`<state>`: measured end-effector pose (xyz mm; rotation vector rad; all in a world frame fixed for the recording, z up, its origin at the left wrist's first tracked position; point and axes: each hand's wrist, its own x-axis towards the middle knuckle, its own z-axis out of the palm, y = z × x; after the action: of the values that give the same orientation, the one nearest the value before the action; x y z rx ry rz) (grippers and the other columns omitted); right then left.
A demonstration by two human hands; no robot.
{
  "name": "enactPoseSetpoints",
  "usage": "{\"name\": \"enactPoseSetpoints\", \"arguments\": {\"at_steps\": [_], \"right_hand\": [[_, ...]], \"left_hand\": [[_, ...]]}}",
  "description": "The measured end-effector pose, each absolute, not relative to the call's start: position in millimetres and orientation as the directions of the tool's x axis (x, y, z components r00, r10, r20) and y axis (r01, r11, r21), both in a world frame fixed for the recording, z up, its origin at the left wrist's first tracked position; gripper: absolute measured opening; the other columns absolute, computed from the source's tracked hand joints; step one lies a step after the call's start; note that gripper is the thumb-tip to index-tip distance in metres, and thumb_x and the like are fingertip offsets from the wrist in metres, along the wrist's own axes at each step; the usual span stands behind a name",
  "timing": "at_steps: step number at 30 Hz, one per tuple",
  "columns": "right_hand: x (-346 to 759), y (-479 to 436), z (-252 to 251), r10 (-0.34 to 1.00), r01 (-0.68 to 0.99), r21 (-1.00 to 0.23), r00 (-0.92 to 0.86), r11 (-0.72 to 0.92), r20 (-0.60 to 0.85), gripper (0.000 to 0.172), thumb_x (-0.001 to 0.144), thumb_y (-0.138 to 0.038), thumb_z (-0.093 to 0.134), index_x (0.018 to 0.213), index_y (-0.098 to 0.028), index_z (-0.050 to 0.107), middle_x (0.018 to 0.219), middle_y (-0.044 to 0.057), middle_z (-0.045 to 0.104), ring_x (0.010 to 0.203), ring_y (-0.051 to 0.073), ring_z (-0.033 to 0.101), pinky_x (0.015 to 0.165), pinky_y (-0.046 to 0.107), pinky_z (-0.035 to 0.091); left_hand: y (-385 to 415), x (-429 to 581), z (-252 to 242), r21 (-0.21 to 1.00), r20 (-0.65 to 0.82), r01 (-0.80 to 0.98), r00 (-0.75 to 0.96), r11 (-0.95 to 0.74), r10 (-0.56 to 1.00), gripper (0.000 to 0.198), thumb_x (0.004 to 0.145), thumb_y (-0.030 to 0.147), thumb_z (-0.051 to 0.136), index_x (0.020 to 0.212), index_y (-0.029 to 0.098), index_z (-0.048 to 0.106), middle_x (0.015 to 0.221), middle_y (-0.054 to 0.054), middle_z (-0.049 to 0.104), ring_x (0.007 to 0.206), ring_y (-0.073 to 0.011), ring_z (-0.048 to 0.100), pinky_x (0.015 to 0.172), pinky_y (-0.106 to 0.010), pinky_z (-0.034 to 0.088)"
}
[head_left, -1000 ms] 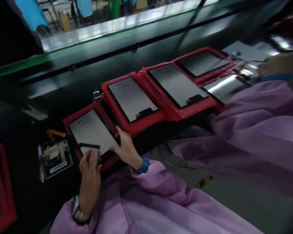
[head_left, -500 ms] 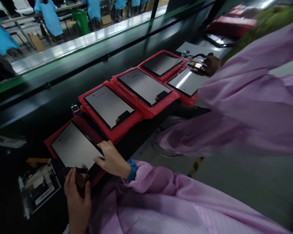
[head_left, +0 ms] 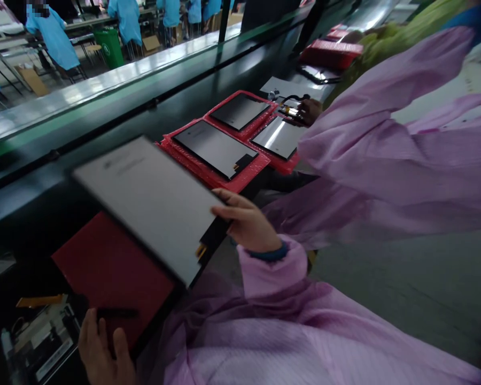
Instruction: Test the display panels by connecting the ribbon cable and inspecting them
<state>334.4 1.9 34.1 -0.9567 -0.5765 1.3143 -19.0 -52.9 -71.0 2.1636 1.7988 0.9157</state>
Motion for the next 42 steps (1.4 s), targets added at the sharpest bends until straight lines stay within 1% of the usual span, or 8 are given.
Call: {"name": "enactPoseSetpoints", "arguments": {"at_steps": [3,6,10,16,23,29,38,42], "right_hand": [[377,6,34,0.865,-0.551,-0.798,0.495,0.245,-0.077,0.029,0.071,-0.022,0.075,0.097,-0.021,0.061,0.081,-0.006,0.063,0.068,0.007,0.064,0.065,0.02,0.059],[417,22,21,0.689,-0.515,-0.756,0.715,0.404,-0.118,0.009,0.082,-0.016,0.063,0.089,-0.019,0.06,0.084,-0.004,0.067,0.078,0.01,0.069,0.068,0.025,0.063],[459,39,-2,0.493,-0.472,-0.722,0.845,0.506,-0.207,0.017,0.084,-0.004,0.053,0.081,-0.02,0.053,0.074,-0.007,0.062,0.072,0.008,0.067,0.071,0.025,0.064],[477,32,-24,0.412,-0.455,-0.727,0.875,0.515,-0.255,0.019,0.087,-0.002,0.047,0.081,-0.02,0.048,0.074,-0.008,0.061,0.072,0.007,0.068,0.071,0.025,0.064],[467,22,-28,0.454,-0.464,-0.748,0.857,0.474,-0.245,0.018,0.082,-0.005,0.058,0.086,-0.022,0.053,0.077,-0.009,0.063,0.078,0.006,0.067,0.079,0.027,0.062],[465,21,-33,0.422,-0.427,-0.771,0.878,0.474,-0.226,0.021,0.08,-0.006,0.057,0.087,-0.025,0.052,0.083,-0.009,0.065,0.081,0.007,0.068,0.076,0.026,0.061],[465,16,-38,0.38,-0.386,-0.788,0.901,0.478,-0.211,0.024,0.078,-0.007,0.06,0.09,-0.026,0.051,0.08,-0.01,0.062,0.079,0.008,0.067,0.076,0.027,0.062],[464,10,-37,0.392,-0.388,-0.787,0.897,0.48,-0.203,0.025,0.077,-0.008,0.062,0.091,-0.026,0.053,0.077,-0.01,0.06,0.076,0.007,0.065,0.078,0.028,0.061]], "left_hand": [[-50,-11,-67,0.515,0.364,0.836,-0.013,-0.189,0.931,0.063,0.094,0.038,0.051,0.151,0.053,0.03,0.157,0.001,0.039,0.147,-0.0366,0.037,0.12,-0.063,0.033],[-49,-3,-65,0.467,0.422,0.859,-0.011,-0.207,0.907,0.063,0.094,0.036,0.055,0.151,0.052,0.033,0.158,0.0,0.039,0.144,-0.0377,0.04,0.118,-0.066,0.035],[-50,2,-66,0.417,0.497,0.878,-0.005,-0.234,0.867,0.068,0.093,0.03,0.057,0.152,0.051,0.031,0.159,-0.001,0.038,0.143,-0.0386,0.041,0.116,-0.066,0.038],[-52,3,-68,0.393,0.475,0.89,0.019,-0.231,0.88,0.075,0.092,0.025,0.058,0.15,0.059,0.026,0.159,0.003,0.035,0.138,-0.0372,0.047,0.113,-0.065,0.044],[-51,4,-64,0.368,0.454,0.889,0.082,-0.271,0.887,0.06,0.092,0.022,0.059,0.148,0.038,0.044,0.154,-0.01,0.04,0.135,-0.0373,0.048,0.107,-0.065,0.047],[-52,6,-57,0.459,0.43,0.862,-0.005,-0.214,0.903,0.061,0.092,0.025,0.058,0.146,0.052,0.042,0.153,0.0,0.043,0.134,-0.0344,0.051,0.113,-0.063,0.044],[-53,4,-59,0.461,0.421,0.86,0.005,-0.219,0.907,0.065,0.093,0.024,0.057,0.147,0.055,0.038,0.152,0.001,0.043,0.139,-0.0334,0.047,0.115,-0.061,0.044],[-53,5,-55,0.453,0.411,0.863,0.021,-0.224,0.911,0.053,0.094,0.024,0.056,0.143,0.041,0.049,0.15,-0.006,0.045,0.139,-0.0333,0.046,0.114,-0.062,0.043]]}}
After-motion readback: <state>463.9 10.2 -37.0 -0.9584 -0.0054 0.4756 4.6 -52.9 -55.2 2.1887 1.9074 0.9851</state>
